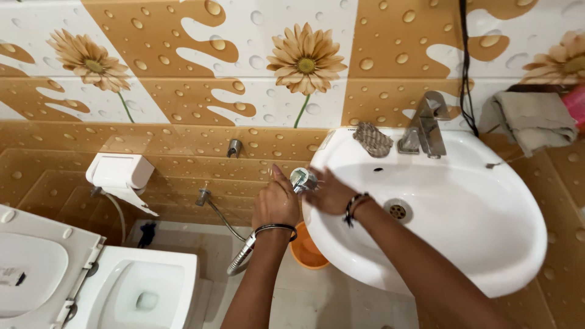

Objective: The person scrubs the white ceramic sink basin with a cloth, rinses the cloth under the faucet, and wipes the faucet and surrounding area. They then use a handheld bidet sprayer to rinse the basin and faucet before placing the sprayer back.

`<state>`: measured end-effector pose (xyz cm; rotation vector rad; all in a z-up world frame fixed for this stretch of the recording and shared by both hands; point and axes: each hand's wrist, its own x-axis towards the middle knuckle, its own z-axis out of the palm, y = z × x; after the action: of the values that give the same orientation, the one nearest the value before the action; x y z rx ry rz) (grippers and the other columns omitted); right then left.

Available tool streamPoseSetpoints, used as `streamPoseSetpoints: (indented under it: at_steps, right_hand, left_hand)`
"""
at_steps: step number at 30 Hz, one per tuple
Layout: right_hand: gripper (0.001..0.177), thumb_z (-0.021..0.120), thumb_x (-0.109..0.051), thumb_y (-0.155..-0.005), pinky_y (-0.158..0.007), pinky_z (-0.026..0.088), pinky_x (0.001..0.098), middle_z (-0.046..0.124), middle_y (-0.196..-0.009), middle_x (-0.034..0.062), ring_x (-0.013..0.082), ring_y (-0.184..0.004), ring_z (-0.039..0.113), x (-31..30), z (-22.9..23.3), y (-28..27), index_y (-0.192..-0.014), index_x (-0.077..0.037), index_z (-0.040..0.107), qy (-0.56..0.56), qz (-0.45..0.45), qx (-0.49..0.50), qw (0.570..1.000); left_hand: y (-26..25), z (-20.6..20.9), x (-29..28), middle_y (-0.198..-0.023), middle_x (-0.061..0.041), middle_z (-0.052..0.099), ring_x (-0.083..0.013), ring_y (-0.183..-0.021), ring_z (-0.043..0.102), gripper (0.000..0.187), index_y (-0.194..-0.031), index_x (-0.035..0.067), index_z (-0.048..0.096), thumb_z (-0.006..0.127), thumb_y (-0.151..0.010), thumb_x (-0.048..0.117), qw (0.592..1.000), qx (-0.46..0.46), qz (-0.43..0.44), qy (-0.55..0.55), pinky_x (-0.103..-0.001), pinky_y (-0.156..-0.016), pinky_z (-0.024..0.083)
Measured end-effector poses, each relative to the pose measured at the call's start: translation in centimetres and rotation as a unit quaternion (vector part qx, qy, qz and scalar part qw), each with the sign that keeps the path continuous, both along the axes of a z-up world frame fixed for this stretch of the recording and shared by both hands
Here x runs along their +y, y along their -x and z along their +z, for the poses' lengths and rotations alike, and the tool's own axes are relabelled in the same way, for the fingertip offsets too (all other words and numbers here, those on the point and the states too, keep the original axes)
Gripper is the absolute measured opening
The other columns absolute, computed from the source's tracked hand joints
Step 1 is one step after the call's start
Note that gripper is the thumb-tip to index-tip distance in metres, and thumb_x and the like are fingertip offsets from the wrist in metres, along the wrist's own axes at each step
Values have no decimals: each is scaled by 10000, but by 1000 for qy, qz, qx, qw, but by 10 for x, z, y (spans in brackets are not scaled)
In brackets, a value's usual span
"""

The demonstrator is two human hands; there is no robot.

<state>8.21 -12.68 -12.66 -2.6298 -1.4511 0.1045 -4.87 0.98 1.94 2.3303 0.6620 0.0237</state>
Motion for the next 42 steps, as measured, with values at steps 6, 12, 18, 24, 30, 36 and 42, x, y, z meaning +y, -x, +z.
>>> streamPoseSetpoints:
  at_steps: [6, 12, 18, 24, 30, 36, 42]
  right_hand:
    - [628, 522, -250, -964, -929, 527, 498, 337, -1539, 292, 492, -1271, 494, 15, -21, 117, -1496, 48, 372, -93, -255, 48, 961]
    - [359, 442, -285, -1051, -815, 584, 479, 767, -1036, 217, 354, -921, 729, 31, -2, 99, -1114, -28, 685, -29, -343, 107, 933]
    - [490, 368, -426, -1065, -635, 591, 461, 722, -731, 130, 331, -682, 719, -59, 16, 185, -903, -70, 663, -5, -356, 34, 934]
    - [539, 349, -365, -1036, -840, 561, 519, 746, -900, 194, 386, -829, 714, -115, -12, 152, -884, -48, 757, 37, -435, 163, 884]
    - [475, 401, -384, -1010, -881, 530, 527, 699, -1060, 235, 415, -969, 675, -43, -43, 89, -1064, -16, 696, -38, -316, 233, 919]
    - [401, 445, -352, -1043, -695, 552, 499, 720, -806, 186, 363, -733, 694, -69, -10, 168, -898, -40, 650, -66, -303, 44, 950]
    - [308, 534, -242, -955, -586, 486, 467, 656, -633, 100, 294, -551, 609, -207, 5, 200, -707, -88, 635, -129, -202, -210, 948]
  left_hand:
    - [24, -6, -5, -956, -317, 703, -511, -960, 664, 768, -854, 28, 787, 173, -1060, 441, 999, -23, -14, -27, -582, -954, 499]
    - [33, -28, -8, -951, -338, 690, -507, -960, 666, 794, -863, -6, 779, 156, -1091, 430, 997, -41, -34, -51, -568, -971, 500]
    - [34, -43, -26, -904, -327, 702, -510, -890, 685, 676, -972, 11, 741, 206, -1040, 417, 994, -60, -61, -65, -589, -877, 524]
    - [41, -49, -51, -865, -313, 701, -504, -867, 688, 797, -780, -1, 762, 167, -1080, 436, 995, -30, -74, -60, -581, -885, 532]
    - [68, -55, -52, -845, -311, 696, -497, -817, 696, 747, -786, -5, 744, 216, -1074, 437, 995, -23, -61, -75, -573, -789, 562]
    - [100, -63, -57, -804, -282, 702, -479, -774, 698, 711, -778, 25, 759, 236, -1063, 412, 996, -15, -42, -76, -565, -766, 563]
    - [118, -71, -101, -692, -273, 679, -464, -687, 678, 722, -696, 36, 731, 227, -1078, 384, 995, -51, -58, -57, -563, -705, 548]
